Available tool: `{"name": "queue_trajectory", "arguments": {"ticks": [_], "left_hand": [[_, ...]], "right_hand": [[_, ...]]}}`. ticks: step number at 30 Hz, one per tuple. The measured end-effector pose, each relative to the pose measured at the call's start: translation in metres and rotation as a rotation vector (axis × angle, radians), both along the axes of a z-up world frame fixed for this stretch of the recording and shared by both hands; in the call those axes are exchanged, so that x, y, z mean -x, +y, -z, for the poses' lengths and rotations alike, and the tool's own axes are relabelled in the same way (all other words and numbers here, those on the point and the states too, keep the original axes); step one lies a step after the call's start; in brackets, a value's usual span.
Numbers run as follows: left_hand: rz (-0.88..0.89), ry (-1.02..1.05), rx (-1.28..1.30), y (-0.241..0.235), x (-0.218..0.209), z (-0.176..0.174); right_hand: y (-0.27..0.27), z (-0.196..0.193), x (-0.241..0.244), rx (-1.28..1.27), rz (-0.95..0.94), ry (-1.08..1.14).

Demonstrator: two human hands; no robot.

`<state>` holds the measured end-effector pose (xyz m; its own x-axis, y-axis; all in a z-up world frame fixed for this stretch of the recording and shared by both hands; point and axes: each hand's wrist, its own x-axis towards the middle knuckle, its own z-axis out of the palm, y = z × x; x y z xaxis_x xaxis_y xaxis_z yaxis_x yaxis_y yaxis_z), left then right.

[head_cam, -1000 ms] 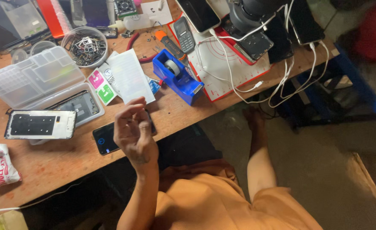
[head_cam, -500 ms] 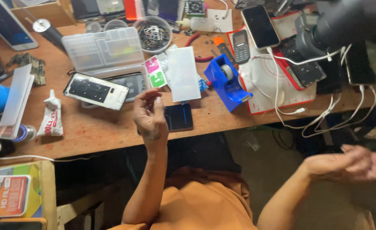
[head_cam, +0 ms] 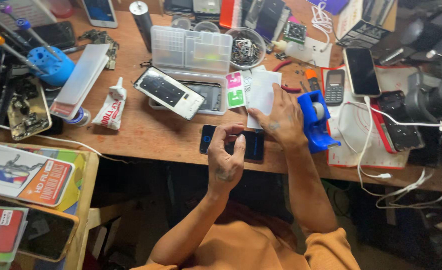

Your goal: The person prepares a smartphone for a screen protector by handling the device and cleaning supplies. They open a screen protector package, remove the film, and align it over the phone screen. The person uses a squeegee card to smooth the protector onto the display.

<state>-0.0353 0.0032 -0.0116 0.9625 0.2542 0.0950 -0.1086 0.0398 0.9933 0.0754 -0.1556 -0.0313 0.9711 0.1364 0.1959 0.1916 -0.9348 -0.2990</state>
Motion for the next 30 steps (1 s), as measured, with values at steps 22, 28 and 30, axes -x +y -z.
{"name": "queue_trajectory", "arguments": {"ticks": [22,28,30], "left_hand": [[-0.055,0.004,0.061,0.023,-0.062,0.022],[0.155,-0.023,0.304,0.024,-0.093,0.019],[0.102,0.059,0.241,0.026,-0.091,0.016]], "right_hand": [[-0.018,-0.006,0.004,-1.1,-0.027,-0.016],[0.012,0.007,0.008,-1.351,-0.128,0.095],[0.022,0.01,0.013,-1.338,-0.137,0.119]]}}
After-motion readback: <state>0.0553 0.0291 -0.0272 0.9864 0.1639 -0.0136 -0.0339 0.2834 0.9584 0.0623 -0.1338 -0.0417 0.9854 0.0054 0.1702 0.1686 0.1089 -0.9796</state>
